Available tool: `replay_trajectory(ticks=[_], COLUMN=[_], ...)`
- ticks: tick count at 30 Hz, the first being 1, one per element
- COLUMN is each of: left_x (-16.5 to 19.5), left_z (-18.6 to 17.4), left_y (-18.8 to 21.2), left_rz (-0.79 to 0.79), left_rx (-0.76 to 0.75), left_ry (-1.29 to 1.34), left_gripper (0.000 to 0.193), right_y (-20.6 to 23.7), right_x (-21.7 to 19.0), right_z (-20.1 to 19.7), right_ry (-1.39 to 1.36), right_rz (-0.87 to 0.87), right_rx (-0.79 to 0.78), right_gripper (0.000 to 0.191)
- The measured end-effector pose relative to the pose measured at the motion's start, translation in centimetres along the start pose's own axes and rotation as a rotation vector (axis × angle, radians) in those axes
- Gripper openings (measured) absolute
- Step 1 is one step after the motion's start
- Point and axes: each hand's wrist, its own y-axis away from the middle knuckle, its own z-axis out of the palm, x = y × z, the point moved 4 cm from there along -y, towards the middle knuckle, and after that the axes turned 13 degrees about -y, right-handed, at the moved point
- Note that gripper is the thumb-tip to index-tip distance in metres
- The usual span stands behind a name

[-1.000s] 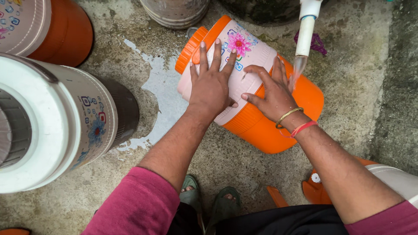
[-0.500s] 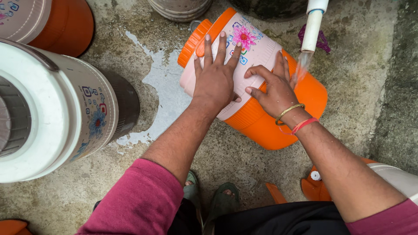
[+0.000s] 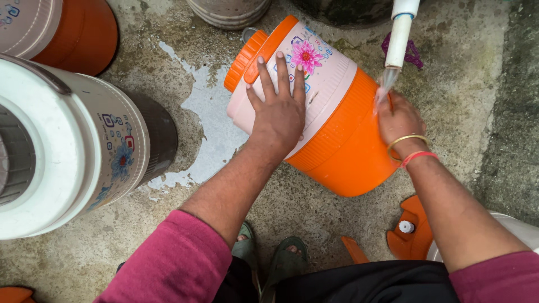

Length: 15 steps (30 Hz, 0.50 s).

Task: The person rinses an orange and pink plastic water cooler under a running tap, rotating it so water flows over all sides and rubbing the spout area by hand. They then remove the orange lid, rinse it, and pour water from it while the cooler body sits open on the wet floor.

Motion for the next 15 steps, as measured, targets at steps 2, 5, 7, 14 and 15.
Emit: replay_trajectory(ticks=[2,5,7,14,15], left_x=[0.1,1.1,1.5,0.8,-0.4], left_z=[0.7,0.9,0.5,-2.6,-2.6], left_y=[-0.1,0.2,0.6,-0.5,-0.7], left_rz=[-0.031,-0.086,-0.113,-0.004,-0.003], left_rx=[0.082,0.125,0.086,-0.125,-0.142], left_ry=[-0.102,-0.096,-0.107,0.032,0.116], left_gripper=[0.082,0.069,0.065,0.039,0.033], right_y=[-0.1,0.5,0.9,-1.5,-1.3], right_x=[-0.8,-3.1,-4.1,1.7,3.1], right_z=[2.0,4.3,5.3,0.7,0.0], right_ry=[0.019,0.205,0.124,-0.081,-0.139], right_rz=[-0.019,-0.288,-0.443,0.008,0.109], right_rx=[0.001,0.115,0.107,-0.033,-0.020], right_gripper=[0.071,0.085,0.080,0.065,0.064])
